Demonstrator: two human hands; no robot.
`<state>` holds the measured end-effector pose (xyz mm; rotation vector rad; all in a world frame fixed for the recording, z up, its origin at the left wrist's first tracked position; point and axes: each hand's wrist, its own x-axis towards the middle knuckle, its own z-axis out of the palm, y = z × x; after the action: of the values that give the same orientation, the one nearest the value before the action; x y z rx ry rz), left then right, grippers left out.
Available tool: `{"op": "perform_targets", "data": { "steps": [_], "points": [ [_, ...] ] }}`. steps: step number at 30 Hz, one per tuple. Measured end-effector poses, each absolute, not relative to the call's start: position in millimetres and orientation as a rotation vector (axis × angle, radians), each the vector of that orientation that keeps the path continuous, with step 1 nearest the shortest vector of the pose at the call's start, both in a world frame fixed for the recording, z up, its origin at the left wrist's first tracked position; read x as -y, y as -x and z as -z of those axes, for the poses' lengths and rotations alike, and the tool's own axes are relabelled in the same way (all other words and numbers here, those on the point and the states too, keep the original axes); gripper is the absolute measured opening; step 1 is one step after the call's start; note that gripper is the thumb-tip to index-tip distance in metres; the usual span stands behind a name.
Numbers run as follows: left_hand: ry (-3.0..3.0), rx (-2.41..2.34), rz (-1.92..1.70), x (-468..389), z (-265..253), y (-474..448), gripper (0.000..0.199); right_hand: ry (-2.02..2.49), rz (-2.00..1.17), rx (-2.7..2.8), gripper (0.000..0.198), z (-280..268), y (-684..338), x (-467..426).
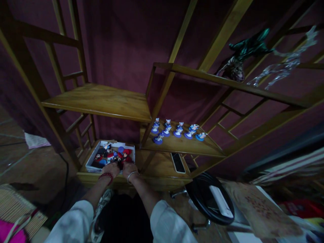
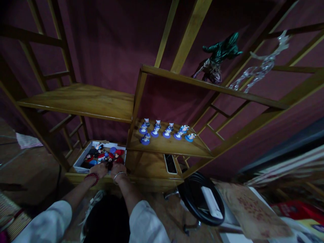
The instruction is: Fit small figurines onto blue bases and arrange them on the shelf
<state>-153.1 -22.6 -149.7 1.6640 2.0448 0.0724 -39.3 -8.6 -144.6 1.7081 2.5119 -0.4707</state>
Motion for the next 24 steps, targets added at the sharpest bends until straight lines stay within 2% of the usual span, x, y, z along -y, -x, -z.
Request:
{"op": "perform_targets", "data": {
  "steps": [12, 24],
  "points": [
    [-1.592, -2.08, -0.039, 10, 154, 152, 0.041, -1.623, 0.475, -2.511, 0.025, 148, 41, 2],
    [-1.453, -2.142, -0.105, -2, 154, 161, 0.034, -1.688, 0.445, -2.504, 0.027, 142, 41, 9]
  ]
}}
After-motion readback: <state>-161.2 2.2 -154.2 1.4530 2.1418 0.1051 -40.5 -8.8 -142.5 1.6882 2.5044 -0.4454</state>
